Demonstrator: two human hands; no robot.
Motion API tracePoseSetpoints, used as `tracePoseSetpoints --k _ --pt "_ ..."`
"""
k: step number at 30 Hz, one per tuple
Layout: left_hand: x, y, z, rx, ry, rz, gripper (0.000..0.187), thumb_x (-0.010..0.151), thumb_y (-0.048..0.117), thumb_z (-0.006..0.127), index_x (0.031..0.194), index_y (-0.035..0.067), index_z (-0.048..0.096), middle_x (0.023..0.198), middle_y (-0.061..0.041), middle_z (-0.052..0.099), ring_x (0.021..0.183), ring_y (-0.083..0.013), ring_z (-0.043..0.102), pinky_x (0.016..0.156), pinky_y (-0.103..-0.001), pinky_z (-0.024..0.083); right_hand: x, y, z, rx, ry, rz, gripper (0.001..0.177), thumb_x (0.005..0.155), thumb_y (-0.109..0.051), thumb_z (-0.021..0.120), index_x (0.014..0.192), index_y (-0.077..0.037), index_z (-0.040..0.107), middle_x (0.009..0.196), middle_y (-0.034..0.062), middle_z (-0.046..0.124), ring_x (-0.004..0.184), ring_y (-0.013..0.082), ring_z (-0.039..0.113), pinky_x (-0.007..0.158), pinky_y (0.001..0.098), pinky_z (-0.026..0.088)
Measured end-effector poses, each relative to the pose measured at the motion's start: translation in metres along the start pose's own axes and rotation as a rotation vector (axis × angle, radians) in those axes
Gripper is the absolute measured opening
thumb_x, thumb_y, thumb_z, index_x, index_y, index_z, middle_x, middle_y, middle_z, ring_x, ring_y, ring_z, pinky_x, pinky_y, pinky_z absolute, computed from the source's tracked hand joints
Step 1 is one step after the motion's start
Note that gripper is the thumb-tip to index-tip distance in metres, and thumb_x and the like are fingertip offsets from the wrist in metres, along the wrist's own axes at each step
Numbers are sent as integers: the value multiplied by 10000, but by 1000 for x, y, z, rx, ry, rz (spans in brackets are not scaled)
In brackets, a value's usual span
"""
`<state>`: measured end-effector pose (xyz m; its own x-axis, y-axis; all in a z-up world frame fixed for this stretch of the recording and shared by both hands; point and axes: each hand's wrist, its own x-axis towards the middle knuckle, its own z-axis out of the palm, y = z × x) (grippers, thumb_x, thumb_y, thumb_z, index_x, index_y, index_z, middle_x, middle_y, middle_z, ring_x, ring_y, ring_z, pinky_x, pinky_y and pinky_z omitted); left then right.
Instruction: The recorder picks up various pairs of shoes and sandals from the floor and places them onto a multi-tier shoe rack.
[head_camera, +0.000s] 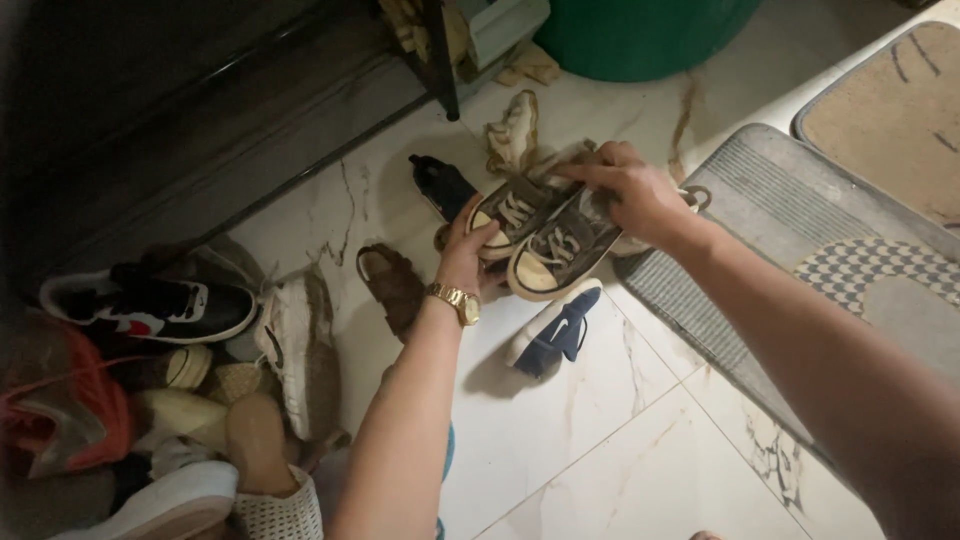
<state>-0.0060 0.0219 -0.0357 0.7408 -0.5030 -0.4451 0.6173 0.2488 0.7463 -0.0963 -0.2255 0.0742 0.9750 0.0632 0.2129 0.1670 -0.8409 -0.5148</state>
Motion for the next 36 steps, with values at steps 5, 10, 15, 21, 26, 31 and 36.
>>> tracePoseSetpoints --k 5,10,15,21,26,31,36 --pt "-3 3 9 -58 13 5 702 908 184 659 1543 331 399 1337 -61 656 1103 -286 692 779 -555 616 5 11 4 -21 5 10 593 814 107 633 1309 -212 699 1146 132 623 1126 336 617 946 438 527" --pt "6 -8 20 -108 -21 -42 732 880 184 673 1522 366 373 1358 -26 638 1129 -270 676 777 -574 600 6 5 -7 -81 33 53 403 854 32 681 1239 -88 675 1225 176 578 1071 378 611 878 452 529" --pt "7 0 36 -389 -302 116 637 1008 333 685 1571 230 406 1453 -68 589 1289 -313 601 949 -628 526 16 -4 -30 -75 196 0 375 878 44 677 1231 -85 688 1181 182 565 1075 385 619 904 470 528" --pt "-37 67 76 -257 -71 -1 629 963 461 554 1549 367 346 1514 30 480 1328 -267 498 943 -723 418 53 -30 -77 -111 269 -41 354 891 100 659 1182 -97 703 1212 167 562 1156 380 581 956 466 515" --pt "-68 132 100 -262 -24 -30 650 965 475 530 1565 413 289 1531 50 460 1330 -256 480 987 -745 386 96 -73 -137 -76 169 -32 364 863 59 709 1187 -109 703 1175 166 548 1084 358 575 899 457 508" --pt "-108 197 121 -258 -43 -25 661 986 505 528 1588 394 279 1554 55 448 1337 -229 487 1036 -756 373 131 -124 -204 -62 97 -78 368 896 51 711 1227 -112 699 1174 151 534 1074 336 570 885 437 512" --pt "-154 276 153 -252 1 -47 736 916 512 588 1572 388 280 1511 68 446 1308 -250 455 1037 -785 319 164 -192 -282 -61 114 -139 393 844 56 733 1201 -99 680 1207 148 537 1140 336 568 930 439 510"
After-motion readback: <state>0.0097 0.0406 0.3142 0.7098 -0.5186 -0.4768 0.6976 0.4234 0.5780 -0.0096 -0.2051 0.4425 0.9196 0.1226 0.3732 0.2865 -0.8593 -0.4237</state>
